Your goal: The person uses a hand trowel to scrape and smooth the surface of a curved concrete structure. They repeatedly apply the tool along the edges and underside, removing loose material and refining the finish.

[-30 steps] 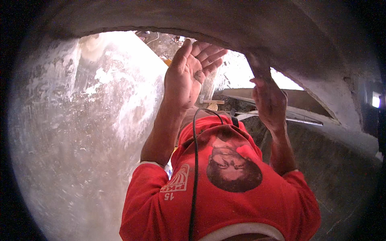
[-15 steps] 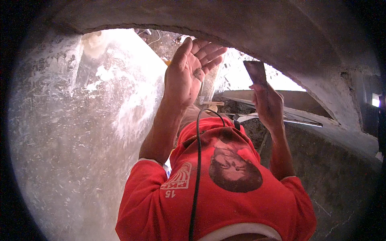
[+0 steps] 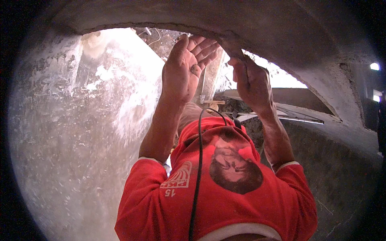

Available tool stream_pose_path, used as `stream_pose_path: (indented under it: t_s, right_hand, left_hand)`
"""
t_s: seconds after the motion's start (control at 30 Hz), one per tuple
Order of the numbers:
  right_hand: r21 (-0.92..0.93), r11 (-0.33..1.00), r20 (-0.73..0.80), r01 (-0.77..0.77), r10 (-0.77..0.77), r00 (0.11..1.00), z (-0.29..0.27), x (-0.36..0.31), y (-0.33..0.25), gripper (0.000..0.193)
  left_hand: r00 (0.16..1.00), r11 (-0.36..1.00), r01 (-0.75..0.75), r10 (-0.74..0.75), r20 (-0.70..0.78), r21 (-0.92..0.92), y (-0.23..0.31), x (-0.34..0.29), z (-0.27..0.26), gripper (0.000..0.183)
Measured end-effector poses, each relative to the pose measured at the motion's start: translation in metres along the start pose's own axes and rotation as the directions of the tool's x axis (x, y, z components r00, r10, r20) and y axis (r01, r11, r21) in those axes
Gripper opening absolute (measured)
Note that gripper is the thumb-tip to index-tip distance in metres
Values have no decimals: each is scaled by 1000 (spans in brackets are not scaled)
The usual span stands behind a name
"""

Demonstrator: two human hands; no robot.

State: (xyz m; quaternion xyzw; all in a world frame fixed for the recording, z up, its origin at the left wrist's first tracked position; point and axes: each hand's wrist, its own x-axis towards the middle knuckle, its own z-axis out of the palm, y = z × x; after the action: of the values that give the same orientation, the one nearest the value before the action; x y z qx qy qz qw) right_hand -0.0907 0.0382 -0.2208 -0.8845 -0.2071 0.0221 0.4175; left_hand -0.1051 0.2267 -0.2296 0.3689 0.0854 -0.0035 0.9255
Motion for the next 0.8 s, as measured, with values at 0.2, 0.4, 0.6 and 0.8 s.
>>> stream_pose_path:
  t_s: [0.2,0.4,0.6,0.8]
  right_hand:
    - [-9,992,-18,-124,123,992,-15,-32,1,37]
    - [32,979,-74,201,-198,977,22,27,-30,29]
    - [-47,999,-18,-10,9,1000,-14,-20,-9,39]
    - [41,992,-33,120,-119,992,21,26,-18,32]
  left_hand:
    - [999,1000,17,-16,43,-24,6,-4,-3,68]
    - [995,999,10,-13,-101,-38,6,0,2,68]
    - [1000,997,-15,14,-11,-73,15,-3,-13,66]
    - [996,1000,-29,30,-85,4,20,-1,-7,68]
